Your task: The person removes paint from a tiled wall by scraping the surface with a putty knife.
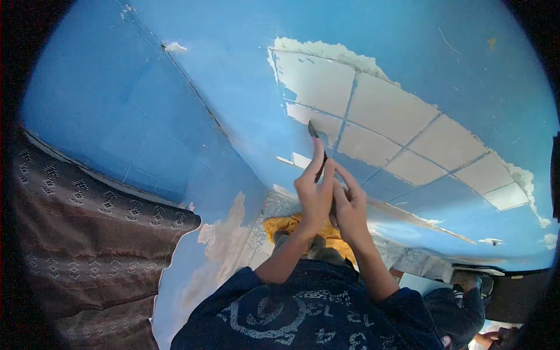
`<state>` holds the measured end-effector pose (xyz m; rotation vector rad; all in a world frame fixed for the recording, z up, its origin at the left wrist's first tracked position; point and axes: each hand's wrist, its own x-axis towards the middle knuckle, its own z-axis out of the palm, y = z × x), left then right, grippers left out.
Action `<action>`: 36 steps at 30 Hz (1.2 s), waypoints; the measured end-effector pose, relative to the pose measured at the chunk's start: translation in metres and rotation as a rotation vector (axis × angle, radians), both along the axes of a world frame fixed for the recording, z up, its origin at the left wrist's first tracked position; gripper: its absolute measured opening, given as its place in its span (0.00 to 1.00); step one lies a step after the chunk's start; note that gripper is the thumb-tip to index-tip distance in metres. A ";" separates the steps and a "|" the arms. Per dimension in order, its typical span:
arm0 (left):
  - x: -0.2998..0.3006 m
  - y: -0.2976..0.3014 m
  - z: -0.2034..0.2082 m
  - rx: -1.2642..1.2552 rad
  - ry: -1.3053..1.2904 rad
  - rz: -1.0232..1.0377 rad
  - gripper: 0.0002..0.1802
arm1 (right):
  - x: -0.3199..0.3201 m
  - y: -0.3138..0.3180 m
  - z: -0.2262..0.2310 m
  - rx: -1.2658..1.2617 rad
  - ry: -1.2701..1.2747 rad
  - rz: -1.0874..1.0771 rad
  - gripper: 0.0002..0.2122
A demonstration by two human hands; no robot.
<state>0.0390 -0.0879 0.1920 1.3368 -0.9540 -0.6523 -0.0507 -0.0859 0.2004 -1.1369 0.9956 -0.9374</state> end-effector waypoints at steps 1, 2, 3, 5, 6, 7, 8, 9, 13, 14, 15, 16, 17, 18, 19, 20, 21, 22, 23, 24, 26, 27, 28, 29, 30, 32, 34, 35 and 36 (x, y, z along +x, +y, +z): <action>0.006 0.003 0.003 0.034 0.074 0.007 0.26 | 0.002 0.002 0.000 0.033 0.047 0.035 0.16; 0.006 0.006 0.002 0.037 0.069 0.011 0.26 | 0.003 0.003 0.002 0.058 0.094 0.071 0.16; 0.002 0.012 0.000 0.024 -0.002 -0.010 0.26 | -0.003 0.008 0.000 -0.004 0.077 0.031 0.15; -0.004 0.016 -0.007 -0.049 -0.106 -0.022 0.25 | -0.006 0.018 -0.004 -0.068 0.059 0.004 0.15; -0.003 0.018 -0.011 -0.107 -0.144 -0.020 0.25 | -0.006 0.023 -0.005 -0.051 -0.022 -0.029 0.15; -0.003 0.015 -0.009 -0.076 -0.134 -0.007 0.25 | -0.009 0.024 -0.004 -0.037 -0.099 -0.065 0.15; -0.004 0.014 -0.008 -0.046 -0.118 -0.014 0.25 | -0.004 0.018 -0.003 -0.039 -0.092 -0.078 0.15; 0.003 0.002 -0.006 -0.081 -0.030 0.066 0.24 | 0.009 0.004 -0.003 -0.058 -0.004 -0.029 0.15; 0.018 0.004 0.008 0.086 0.080 0.025 0.24 | 0.019 -0.005 -0.019 -0.187 0.053 0.006 0.16; 0.015 0.010 0.000 0.088 0.074 0.041 0.24 | 0.015 0.001 -0.021 -0.208 0.055 0.023 0.16; 0.009 0.016 -0.010 -0.033 -0.058 0.036 0.24 | 0.009 0.009 -0.023 -0.222 0.055 0.035 0.16; 0.006 0.016 -0.010 -0.084 -0.126 0.025 0.24 | 0.002 0.015 -0.026 -0.242 0.061 0.039 0.16; 0.003 0.015 -0.011 -0.133 -0.195 0.017 0.25 | -0.003 0.021 -0.008 -0.100 -0.021 -0.004 0.16; 0.001 0.015 -0.012 -0.183 -0.264 0.012 0.25 | 0.000 0.020 -0.004 -0.058 -0.010 -0.014 0.16; 0.000 0.006 -0.006 -0.113 -0.067 -0.030 0.25 | -0.001 0.018 0.002 -0.023 0.005 -0.040 0.16; -0.001 0.003 -0.001 -0.040 0.021 -0.069 0.25 | 0.000 0.015 0.007 0.010 0.017 -0.064 0.16; -0.001 0.006 0.003 0.051 0.109 -0.105 0.26 | 0.002 0.015 0.000 -0.031 0.007 -0.074 0.16; 0.001 0.008 0.007 0.137 0.190 -0.120 0.26 | 0.000 0.016 -0.002 -0.020 0.003 -0.058 0.17; -0.001 0.011 0.005 0.117 0.123 -0.110 0.26 | -0.003 0.017 -0.002 -0.013 -0.001 -0.044 0.17; -0.005 0.014 0.002 0.109 0.090 -0.103 0.26 | -0.009 0.018 -0.003 -0.004 0.002 -0.027 0.17; -0.014 0.017 -0.004 -0.045 -0.058 -0.055 0.25 | -0.016 0.020 0.001 0.019 -0.002 -0.029 0.17; -0.015 0.019 -0.004 -0.115 -0.115 -0.031 0.24 | -0.018 0.024 0.004 0.052 -0.004 -0.026 0.17; -0.019 0.017 -0.005 -0.188 -0.171 -0.016 0.24 | -0.023 0.024 0.007 0.081 -0.004 -0.033 0.17; -0.018 0.015 -0.005 -0.158 -0.148 0.001 0.24 | -0.020 0.018 0.000 -0.084 0.034 -0.027 0.17; -0.016 0.015 -0.005 -0.138 -0.139 0.006 0.24 | -0.014 0.011 -0.006 -0.248 0.072 -0.020 0.17; -0.009 0.008 -0.007 -0.111 -0.085 0.012 0.24 | 0.001 -0.004 -0.004 -0.279 0.127 -0.014 0.17; 0.001 0.003 -0.010 -0.087 -0.003 0.035 0.24 | 0.003 -0.002 -0.007 -0.180 0.097 0.038 0.17; 0.001 0.011 0.000 0.036 -0.041 0.019 0.24 | 0.001 -0.002 -0.011 -0.205 0.110 0.069 0.17; -0.003 0.015 -0.005 0.040 -0.046 0.020 0.24 | -0.007 0.003 -0.010 -0.201 0.104 0.069 0.17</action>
